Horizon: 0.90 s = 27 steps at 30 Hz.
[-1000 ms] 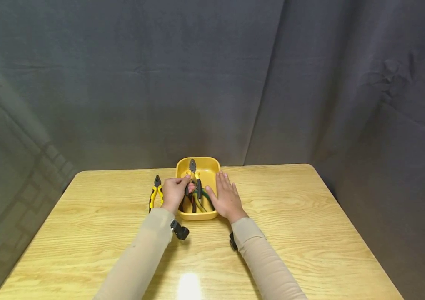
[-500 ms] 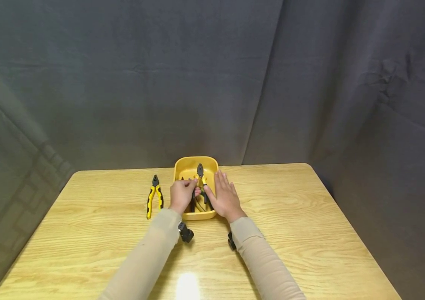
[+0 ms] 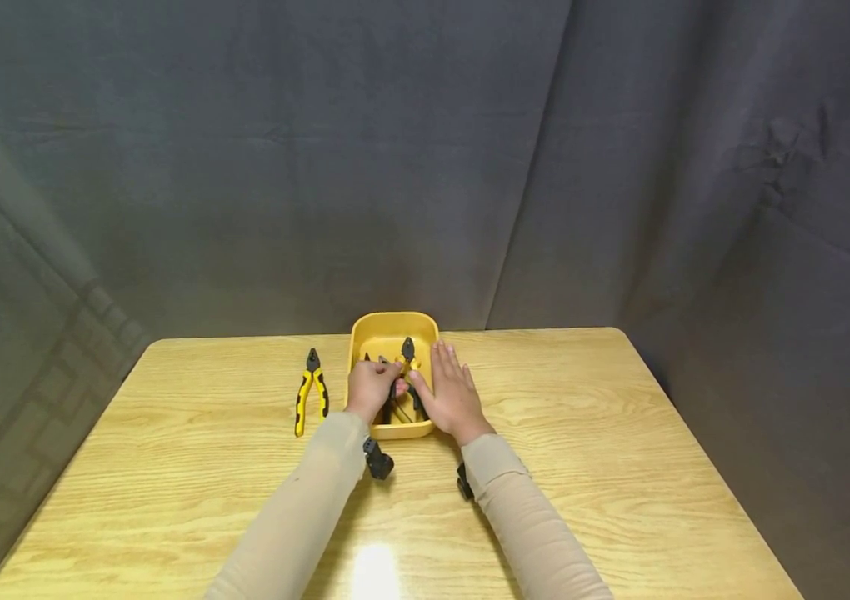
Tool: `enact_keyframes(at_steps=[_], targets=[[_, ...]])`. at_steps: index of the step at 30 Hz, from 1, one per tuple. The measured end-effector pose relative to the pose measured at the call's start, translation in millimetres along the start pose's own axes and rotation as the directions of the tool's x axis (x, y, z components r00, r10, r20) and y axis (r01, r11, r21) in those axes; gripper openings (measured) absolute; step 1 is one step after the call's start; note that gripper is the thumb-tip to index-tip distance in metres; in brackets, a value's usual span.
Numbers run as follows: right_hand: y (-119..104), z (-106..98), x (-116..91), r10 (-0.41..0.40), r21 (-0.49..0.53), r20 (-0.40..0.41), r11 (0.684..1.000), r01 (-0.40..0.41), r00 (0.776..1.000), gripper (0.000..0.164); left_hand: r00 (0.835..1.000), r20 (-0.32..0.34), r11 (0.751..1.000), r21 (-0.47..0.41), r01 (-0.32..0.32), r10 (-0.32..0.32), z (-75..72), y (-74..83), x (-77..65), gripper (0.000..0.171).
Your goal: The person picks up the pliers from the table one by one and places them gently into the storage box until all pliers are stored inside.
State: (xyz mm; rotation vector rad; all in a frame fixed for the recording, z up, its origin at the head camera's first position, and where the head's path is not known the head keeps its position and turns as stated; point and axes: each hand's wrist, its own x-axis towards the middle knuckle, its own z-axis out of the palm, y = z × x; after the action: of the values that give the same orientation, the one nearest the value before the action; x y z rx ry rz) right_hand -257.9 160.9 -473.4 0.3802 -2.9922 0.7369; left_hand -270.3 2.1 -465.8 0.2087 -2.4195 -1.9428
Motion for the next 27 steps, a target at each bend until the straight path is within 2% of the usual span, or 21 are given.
enact_keyframes(at_steps=[8,20,27], targets=[[0.5,-1.0,-1.9,0.005,0.010,-0.001,1.000,-0.005,1.000,0.074,0.998,0.031,0.999,0.019,0.045,-0.046,1.3,0.8,-0.9,0.030],[0.9,-3.2,-3.0,0.013,0.031,0.004,0.999,-0.013,1.000,0.075,0.995,0.056,0.989,0.130,0.070,-0.078,2.9,4.1,-2.3,0.030],[1.6,-2.1,-2.9,0.012,0.035,0.006,0.999,-0.012,1.000,0.076,0.994,0.065,0.983,0.165,0.075,-0.087,3.4,2.3,-2.2,0.030]])
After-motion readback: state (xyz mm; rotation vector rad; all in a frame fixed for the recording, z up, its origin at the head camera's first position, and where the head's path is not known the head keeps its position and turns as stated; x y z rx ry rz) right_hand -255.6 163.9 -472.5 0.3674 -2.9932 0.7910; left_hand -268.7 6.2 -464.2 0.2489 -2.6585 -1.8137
